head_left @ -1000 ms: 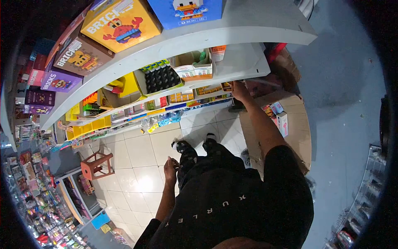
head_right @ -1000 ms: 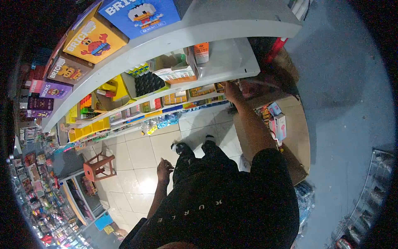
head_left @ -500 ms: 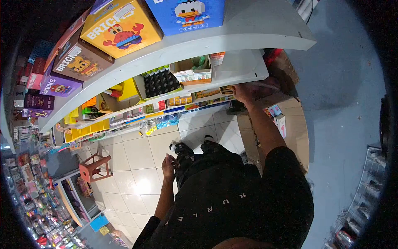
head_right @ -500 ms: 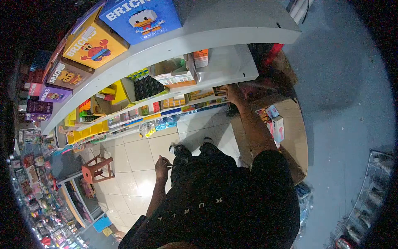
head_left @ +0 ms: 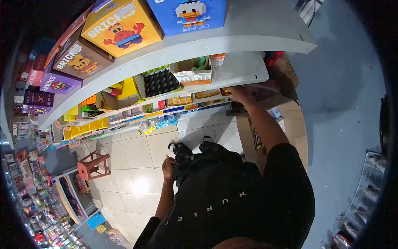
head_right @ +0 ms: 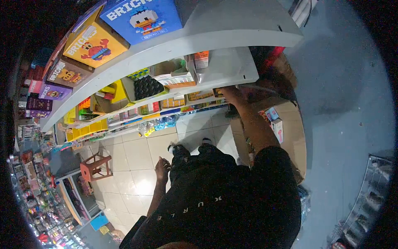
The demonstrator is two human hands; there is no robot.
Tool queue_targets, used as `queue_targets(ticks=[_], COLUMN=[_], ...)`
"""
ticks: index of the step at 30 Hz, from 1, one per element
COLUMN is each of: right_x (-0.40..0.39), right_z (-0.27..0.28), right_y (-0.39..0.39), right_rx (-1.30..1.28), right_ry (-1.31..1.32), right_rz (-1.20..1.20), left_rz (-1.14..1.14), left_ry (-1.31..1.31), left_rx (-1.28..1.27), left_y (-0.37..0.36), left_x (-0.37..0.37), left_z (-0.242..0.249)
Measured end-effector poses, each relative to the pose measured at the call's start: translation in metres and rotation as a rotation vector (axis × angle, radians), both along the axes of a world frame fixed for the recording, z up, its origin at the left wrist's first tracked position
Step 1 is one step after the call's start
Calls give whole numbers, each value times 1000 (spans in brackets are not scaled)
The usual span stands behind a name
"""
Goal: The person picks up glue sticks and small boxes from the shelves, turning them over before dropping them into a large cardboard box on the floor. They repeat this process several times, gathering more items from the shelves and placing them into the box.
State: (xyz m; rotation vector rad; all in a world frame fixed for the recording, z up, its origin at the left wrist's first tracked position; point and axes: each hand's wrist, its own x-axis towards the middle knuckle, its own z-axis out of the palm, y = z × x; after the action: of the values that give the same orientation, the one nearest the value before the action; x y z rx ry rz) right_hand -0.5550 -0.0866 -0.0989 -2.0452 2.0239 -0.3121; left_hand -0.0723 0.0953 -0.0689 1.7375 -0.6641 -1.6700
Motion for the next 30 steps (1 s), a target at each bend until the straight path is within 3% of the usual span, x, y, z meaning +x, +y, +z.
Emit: queue_targets(ticks=[4,7,11,14,15,17,19,22,26,28,30], right_x=[8,-5,-23,-20,-16,-13,-7,2,12,30,32], right_z=[-16,-39,-76,-86,-66,-44,-37,-26,-32,-1,-45], right_y=[-4,-6,-6,-3,-4,-1,13,17,24,27,21], right_rx=[46,27,203,244,344,271,-66,15,167,148,102], right_ry=[-194,5,-330,-386,-409,-345,-173,-152,171,259,200], right_rz=[-86,39,-97,-121,-170,-131,48,-54,-16,-37,-113], left_rz=[-19,-16,-7,-103,-93,-71,-50,-16,1,15,5], left_ry=[-9,-15,-44,-75,-68,-52,-49,-24,-59,-37,-15], left_rx=[-23,-1,20,-11,1,18,32,21,54,59,67], left_y=[0,0,6,8,10,9,10,8,8,8,8], left_x=[-2,-4,1,8,9,10,12,5,6,4,2], left_z=[-1,6,-5,-7,-8,-11,-15,-3,-8,-10,-13])
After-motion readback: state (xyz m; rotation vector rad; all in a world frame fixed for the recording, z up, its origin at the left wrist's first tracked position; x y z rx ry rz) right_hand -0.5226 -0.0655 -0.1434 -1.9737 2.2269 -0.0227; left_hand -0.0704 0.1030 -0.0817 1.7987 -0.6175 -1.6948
